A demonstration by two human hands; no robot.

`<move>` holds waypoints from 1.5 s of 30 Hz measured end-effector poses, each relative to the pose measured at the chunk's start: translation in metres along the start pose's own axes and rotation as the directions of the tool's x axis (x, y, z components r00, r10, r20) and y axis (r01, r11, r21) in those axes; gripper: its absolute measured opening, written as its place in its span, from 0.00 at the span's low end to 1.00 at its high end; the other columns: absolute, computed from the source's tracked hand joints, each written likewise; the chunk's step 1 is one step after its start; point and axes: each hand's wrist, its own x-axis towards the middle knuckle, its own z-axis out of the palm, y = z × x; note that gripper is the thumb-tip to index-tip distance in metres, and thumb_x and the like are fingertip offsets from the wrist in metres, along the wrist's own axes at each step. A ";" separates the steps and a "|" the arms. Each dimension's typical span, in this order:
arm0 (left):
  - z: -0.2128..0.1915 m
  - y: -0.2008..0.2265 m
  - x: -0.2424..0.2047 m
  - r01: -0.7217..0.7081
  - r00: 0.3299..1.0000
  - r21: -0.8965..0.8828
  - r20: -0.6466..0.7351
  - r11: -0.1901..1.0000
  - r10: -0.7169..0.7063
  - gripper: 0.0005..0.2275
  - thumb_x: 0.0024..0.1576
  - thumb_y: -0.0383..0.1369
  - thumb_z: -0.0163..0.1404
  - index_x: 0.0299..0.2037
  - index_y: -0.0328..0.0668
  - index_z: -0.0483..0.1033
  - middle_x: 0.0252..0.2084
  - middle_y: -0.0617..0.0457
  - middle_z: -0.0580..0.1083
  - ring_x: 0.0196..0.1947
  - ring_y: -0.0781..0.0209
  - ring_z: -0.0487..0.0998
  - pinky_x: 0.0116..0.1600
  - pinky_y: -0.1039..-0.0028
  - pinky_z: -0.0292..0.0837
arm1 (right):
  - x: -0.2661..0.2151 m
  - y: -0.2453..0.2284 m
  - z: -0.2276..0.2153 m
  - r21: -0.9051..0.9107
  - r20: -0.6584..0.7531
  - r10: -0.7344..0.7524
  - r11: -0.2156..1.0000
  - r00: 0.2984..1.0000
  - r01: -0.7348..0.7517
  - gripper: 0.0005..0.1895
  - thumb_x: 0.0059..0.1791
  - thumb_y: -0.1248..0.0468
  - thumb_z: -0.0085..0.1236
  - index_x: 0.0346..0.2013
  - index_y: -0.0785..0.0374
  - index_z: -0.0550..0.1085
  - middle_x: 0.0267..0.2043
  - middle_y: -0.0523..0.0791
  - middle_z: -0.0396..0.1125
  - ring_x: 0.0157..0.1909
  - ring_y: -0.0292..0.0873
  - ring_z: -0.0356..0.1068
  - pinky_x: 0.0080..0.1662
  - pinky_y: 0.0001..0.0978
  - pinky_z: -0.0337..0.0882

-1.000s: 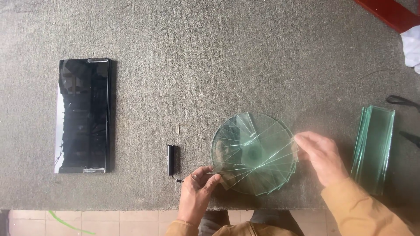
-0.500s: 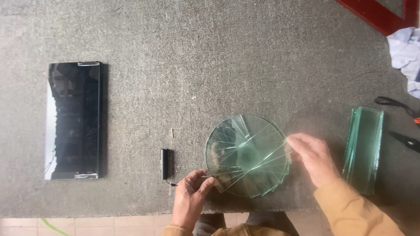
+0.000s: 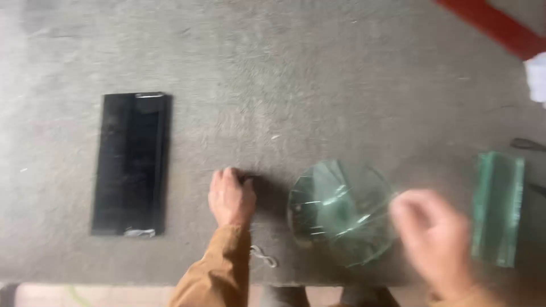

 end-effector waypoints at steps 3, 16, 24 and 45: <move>0.010 -0.010 -0.008 -0.084 0.973 0.062 -0.211 0.994 0.096 0.06 0.56 0.34 0.53 0.39 0.55 0.84 0.43 0.48 0.76 0.46 0.38 0.78 0.51 0.47 0.73 | -0.036 -0.034 0.007 0.052 0.139 -0.171 0.985 0.975 0.165 0.06 0.53 0.57 0.63 0.33 0.49 0.84 0.33 0.33 0.81 0.36 0.33 0.79 0.48 0.28 0.75; 0.003 -0.004 -0.008 -0.043 0.998 0.191 -0.028 0.981 0.049 0.04 0.68 0.33 0.55 0.47 0.48 0.83 0.51 0.46 0.73 0.55 0.47 0.75 0.59 0.57 0.76 | -0.077 0.018 0.029 0.233 0.207 -0.248 0.952 0.946 0.199 0.07 0.55 0.66 0.61 0.32 0.53 0.78 0.24 0.36 0.73 0.21 0.30 0.69 0.22 0.23 0.71; -0.012 0.105 -0.148 -0.705 0.647 -0.252 0.154 0.663 0.746 0.18 0.49 0.12 0.44 0.39 0.49 0.78 0.35 0.53 0.74 0.30 0.53 0.75 0.25 0.61 0.74 | -0.070 0.020 0.007 0.298 0.195 -0.197 0.945 0.961 0.133 0.29 0.50 0.68 0.67 0.67 0.57 0.75 0.45 0.40 0.81 0.38 0.35 0.82 0.47 0.30 0.84; -0.001 0.173 -0.224 0.593 0.664 -0.767 0.638 0.245 0.390 0.16 0.66 0.16 0.58 0.60 0.39 0.69 0.31 0.44 0.82 0.32 0.53 0.83 0.42 0.65 0.79 | -0.061 0.079 -0.048 0.497 0.430 -0.034 0.843 0.902 -0.205 0.18 0.56 0.55 0.60 0.57 0.58 0.83 0.49 0.46 0.88 0.50 0.39 0.91 0.53 0.32 0.92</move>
